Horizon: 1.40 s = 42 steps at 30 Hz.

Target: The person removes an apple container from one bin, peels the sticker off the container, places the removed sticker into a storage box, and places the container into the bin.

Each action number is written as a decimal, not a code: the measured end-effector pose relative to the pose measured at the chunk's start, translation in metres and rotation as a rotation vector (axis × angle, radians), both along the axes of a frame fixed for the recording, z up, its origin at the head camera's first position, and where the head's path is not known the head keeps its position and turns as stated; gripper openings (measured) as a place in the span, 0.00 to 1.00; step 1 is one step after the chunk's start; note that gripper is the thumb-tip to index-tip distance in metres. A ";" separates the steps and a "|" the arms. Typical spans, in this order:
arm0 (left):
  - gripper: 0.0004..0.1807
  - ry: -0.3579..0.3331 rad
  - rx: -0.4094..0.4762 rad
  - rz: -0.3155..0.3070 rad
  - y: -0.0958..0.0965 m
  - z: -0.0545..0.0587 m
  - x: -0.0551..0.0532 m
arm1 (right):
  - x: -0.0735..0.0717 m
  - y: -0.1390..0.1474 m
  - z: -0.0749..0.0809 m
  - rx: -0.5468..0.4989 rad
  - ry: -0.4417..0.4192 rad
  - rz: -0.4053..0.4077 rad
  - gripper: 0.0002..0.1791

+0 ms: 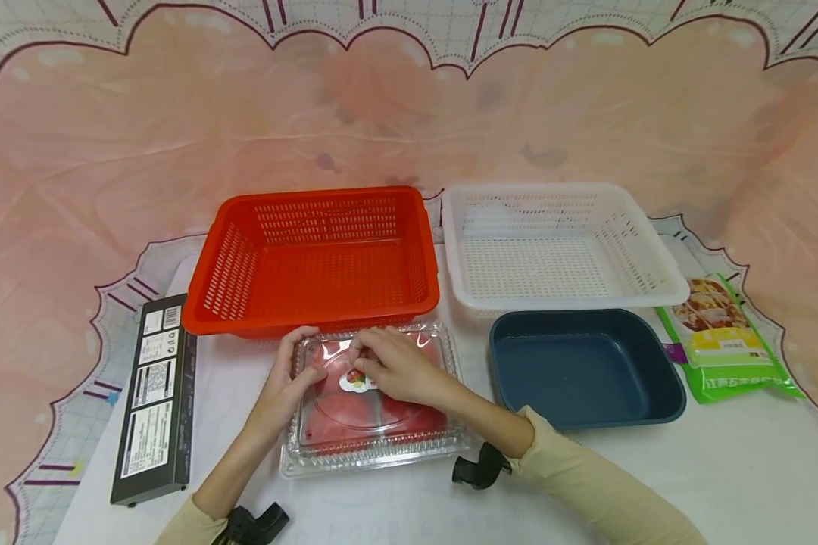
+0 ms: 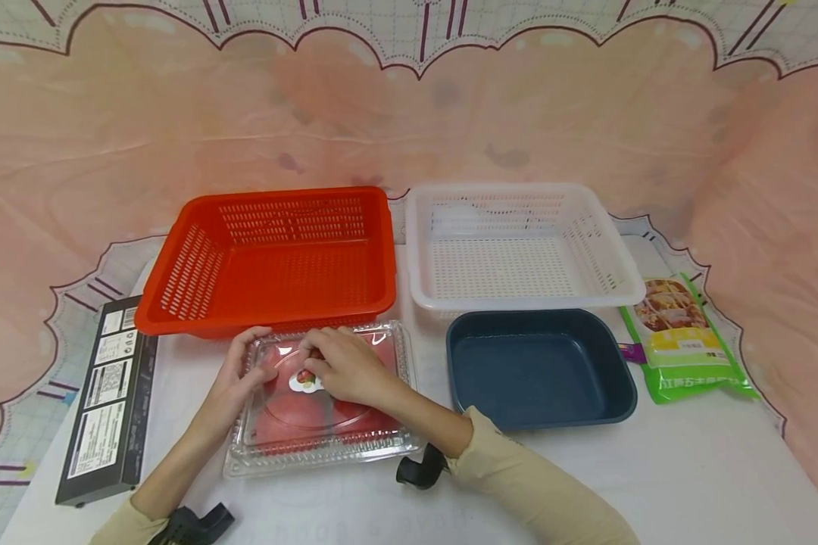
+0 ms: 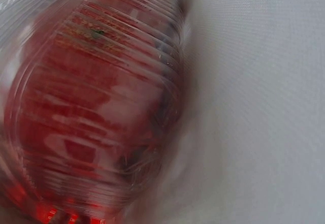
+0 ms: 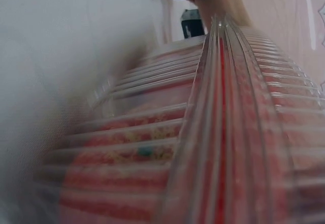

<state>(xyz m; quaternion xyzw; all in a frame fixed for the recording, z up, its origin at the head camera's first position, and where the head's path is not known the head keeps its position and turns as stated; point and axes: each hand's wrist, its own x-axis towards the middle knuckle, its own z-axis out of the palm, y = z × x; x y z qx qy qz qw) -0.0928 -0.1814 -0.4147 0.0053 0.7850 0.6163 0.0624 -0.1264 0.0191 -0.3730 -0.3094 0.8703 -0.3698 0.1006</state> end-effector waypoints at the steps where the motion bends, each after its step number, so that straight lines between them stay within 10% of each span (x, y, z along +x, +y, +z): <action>1: 0.30 -0.001 0.000 -0.001 0.000 0.000 0.000 | 0.000 0.000 0.000 -0.003 -0.003 0.000 0.02; 42: 0.29 -0.009 0.001 -0.001 0.001 0.002 0.002 | 0.008 0.002 -0.012 -0.039 0.162 -0.013 0.04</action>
